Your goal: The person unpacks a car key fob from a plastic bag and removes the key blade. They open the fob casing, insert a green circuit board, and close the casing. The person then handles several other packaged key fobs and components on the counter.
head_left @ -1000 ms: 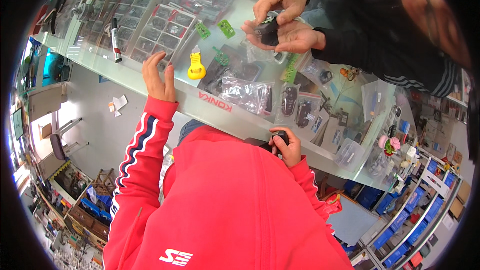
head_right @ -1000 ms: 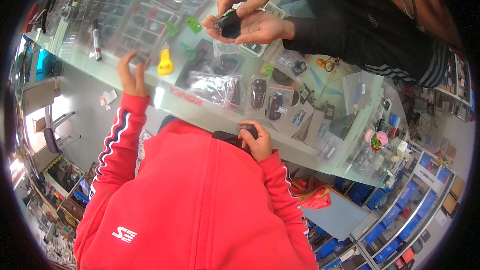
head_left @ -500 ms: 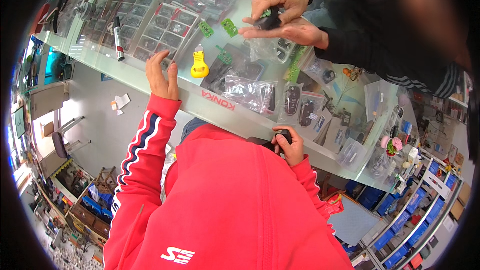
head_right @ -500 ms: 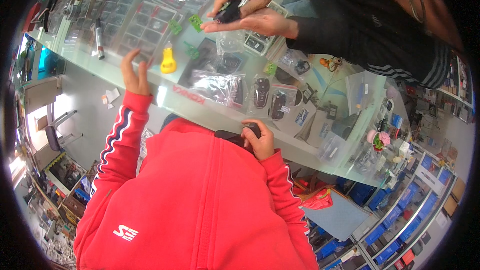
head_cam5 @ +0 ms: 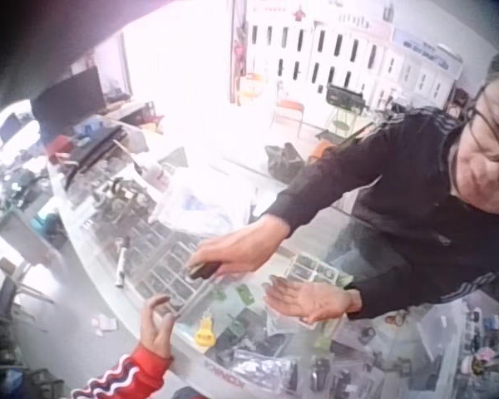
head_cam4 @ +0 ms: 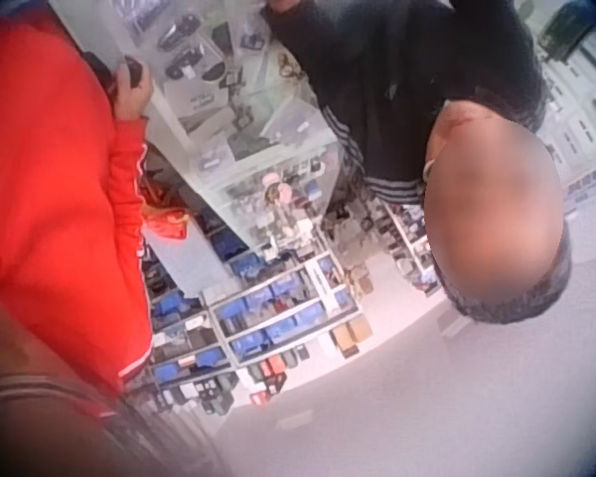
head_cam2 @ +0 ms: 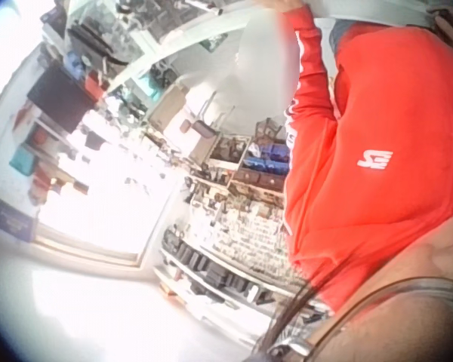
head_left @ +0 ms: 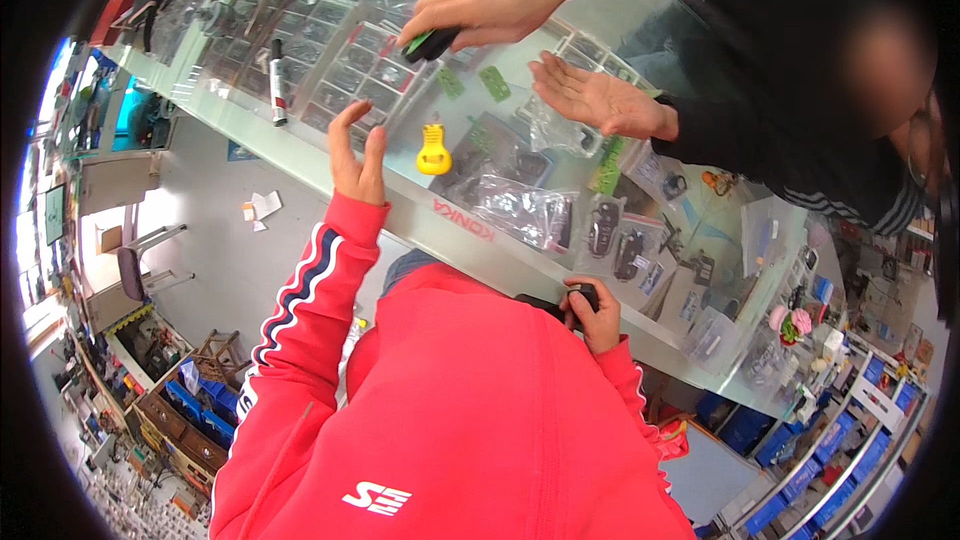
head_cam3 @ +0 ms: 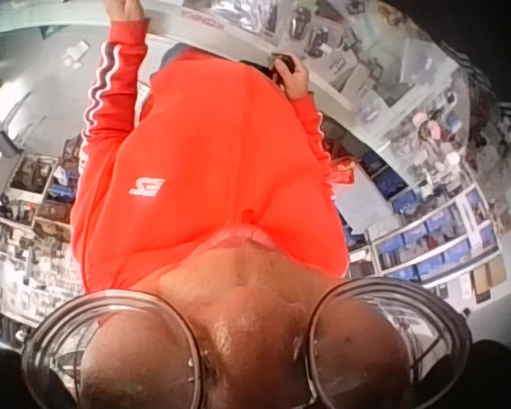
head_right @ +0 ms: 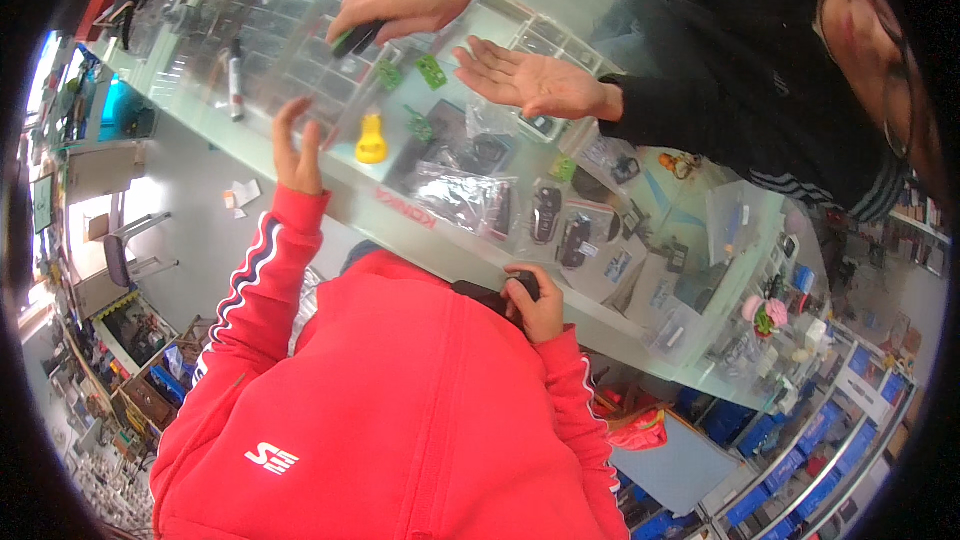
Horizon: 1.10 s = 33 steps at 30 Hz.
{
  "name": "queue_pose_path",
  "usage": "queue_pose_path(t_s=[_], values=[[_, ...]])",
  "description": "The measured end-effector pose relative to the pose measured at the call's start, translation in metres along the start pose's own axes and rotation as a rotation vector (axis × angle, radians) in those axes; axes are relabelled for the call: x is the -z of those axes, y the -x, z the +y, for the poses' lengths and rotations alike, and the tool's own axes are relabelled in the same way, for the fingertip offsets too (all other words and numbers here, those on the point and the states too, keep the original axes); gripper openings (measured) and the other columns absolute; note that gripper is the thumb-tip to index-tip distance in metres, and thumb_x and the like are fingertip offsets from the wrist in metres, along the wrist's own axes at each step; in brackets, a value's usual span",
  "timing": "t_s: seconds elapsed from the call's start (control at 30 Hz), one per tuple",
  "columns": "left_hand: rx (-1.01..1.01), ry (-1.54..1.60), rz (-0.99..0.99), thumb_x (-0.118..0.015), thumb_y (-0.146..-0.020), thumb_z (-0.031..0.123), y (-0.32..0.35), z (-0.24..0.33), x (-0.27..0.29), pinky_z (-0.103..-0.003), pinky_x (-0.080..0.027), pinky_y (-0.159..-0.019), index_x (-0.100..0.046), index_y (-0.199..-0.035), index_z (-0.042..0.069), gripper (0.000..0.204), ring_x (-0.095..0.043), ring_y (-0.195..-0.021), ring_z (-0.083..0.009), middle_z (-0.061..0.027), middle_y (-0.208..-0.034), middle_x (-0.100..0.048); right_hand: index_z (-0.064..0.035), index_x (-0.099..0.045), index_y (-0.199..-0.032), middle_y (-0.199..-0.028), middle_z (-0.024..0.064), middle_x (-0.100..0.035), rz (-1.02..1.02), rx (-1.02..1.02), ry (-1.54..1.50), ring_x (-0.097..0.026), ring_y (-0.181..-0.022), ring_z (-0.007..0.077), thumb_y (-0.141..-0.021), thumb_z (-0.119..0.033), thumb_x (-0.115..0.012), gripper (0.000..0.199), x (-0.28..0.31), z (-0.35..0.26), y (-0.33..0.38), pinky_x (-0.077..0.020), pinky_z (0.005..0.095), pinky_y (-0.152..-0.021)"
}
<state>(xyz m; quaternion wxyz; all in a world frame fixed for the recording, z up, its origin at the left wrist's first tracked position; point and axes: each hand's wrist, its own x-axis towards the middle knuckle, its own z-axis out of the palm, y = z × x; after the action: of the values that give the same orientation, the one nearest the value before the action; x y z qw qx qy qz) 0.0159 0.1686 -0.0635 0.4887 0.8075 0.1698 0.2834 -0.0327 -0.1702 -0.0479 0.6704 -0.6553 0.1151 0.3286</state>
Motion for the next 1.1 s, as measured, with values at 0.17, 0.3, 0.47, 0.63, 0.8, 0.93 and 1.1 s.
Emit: queue_pose_path(t_s=[0.17,0.3,0.47,0.63,0.8,0.93,1.1], values=[[0.11,0.373,-0.054,-0.065,-0.076,0.012,-0.025,0.015,-0.024,-0.032,-0.036,-0.09,-0.037,-0.121,0.0,0.053,-0.045,-0.107,-0.0201,-0.0108,-0.112,-0.048,0.0,-0.054,-0.102,-0.07,0.0066,-0.057,-0.013,0.034,-0.033,-0.049,-0.05,0.0087,-0.083,-0.011,-0.055,0.021,0.001,0.002,0.0,-0.0397,0.0204,-0.048],[0.422,0.36,0.074,-0.065,-0.076,0.011,-0.024,-0.003,-0.02,-0.03,-0.043,-0.084,-0.039,-0.118,0.0,0.051,-0.049,-0.101,-0.0199,-0.0126,-0.113,-0.048,0.0007,-0.054,-0.102,-0.071,0.0071,-0.057,-0.009,0.081,-0.026,-0.05,-0.051,0.0092,-0.084,-0.011,-0.054,0.022,0.002,0.005,0.0,-0.0402,0.0206,-0.049],[0.251,0.188,0.131,-0.071,-0.067,0.012,-0.031,-0.034,-0.002,-0.032,-0.043,-0.082,-0.043,-0.112,0.0,0.054,-0.051,-0.098,-0.0211,-0.0137,-0.109,-0.049,0.0008,-0.053,-0.102,-0.071,0.0069,-0.057,-0.021,0.107,-0.028,-0.049,-0.051,0.0094,-0.084,-0.013,-0.054,0.023,0.002,0.007,-0.001,-0.0404,0.021,-0.048],[-0.037,-0.363,0.062,-0.076,-0.061,0.023,-0.037,-0.031,-0.01,-0.037,-0.039,-0.087,-0.04,-0.118,-0.001,0.072,-0.046,-0.103,-0.0269,-0.0164,-0.11,-0.048,0.0009,-0.053,-0.102,-0.07,0.0067,-0.057,-0.026,0.1,-0.009,-0.049,-0.05,0.0093,-0.084,-0.015,-0.054,0.024,0.002,0.005,-0.002,-0.0399,0.021,-0.047],[-0.113,-0.455,0.053,-0.076,-0.058,0.041,-0.047,-0.019,-0.035,-0.041,-0.036,-0.086,-0.039,-0.12,0.006,0.081,-0.045,-0.103,-0.0308,-0.0136,-0.112,-0.047,0.0009,-0.053,-0.101,-0.069,0.0066,-0.057,0.006,0.1,0.024,-0.048,-0.049,0.0092,-0.084,-0.018,-0.055,0.026,0.0,0.005,-0.002,-0.0391,0.021,-0.045],[-0.134,-0.618,0.039,-0.072,-0.064,0.038,-0.058,-0.02,-0.043,-0.042,-0.036,-0.083,-0.044,-0.118,0.014,0.066,-0.045,-0.101,-0.0289,-0.0096,-0.11,-0.049,0.0005,-0.053,-0.101,-0.069,0.0065,-0.057,0.048,0.105,0.025,-0.049,-0.049,0.009,-0.084,-0.018,-0.055,0.026,-0.002,0.007,0.0,-0.0391,0.0211,-0.045],[-0.238,-0.709,-0.063,-0.065,-0.071,0.021,-0.067,-0.036,-0.035,-0.041,-0.039,-0.079,-0.051,-0.11,0.015,0.042,-0.048,-0.095,-0.0304,-0.0082,-0.102,-0.054,0.0004,-0.054,-0.101,-0.07,0.0065,-0.057,0.105,0.105,0.004,-0.049,-0.05,0.0086,-0.084,-0.017,-0.055,0.025,-0.008,0.005,0.005,-0.039,0.0208,-0.046]])
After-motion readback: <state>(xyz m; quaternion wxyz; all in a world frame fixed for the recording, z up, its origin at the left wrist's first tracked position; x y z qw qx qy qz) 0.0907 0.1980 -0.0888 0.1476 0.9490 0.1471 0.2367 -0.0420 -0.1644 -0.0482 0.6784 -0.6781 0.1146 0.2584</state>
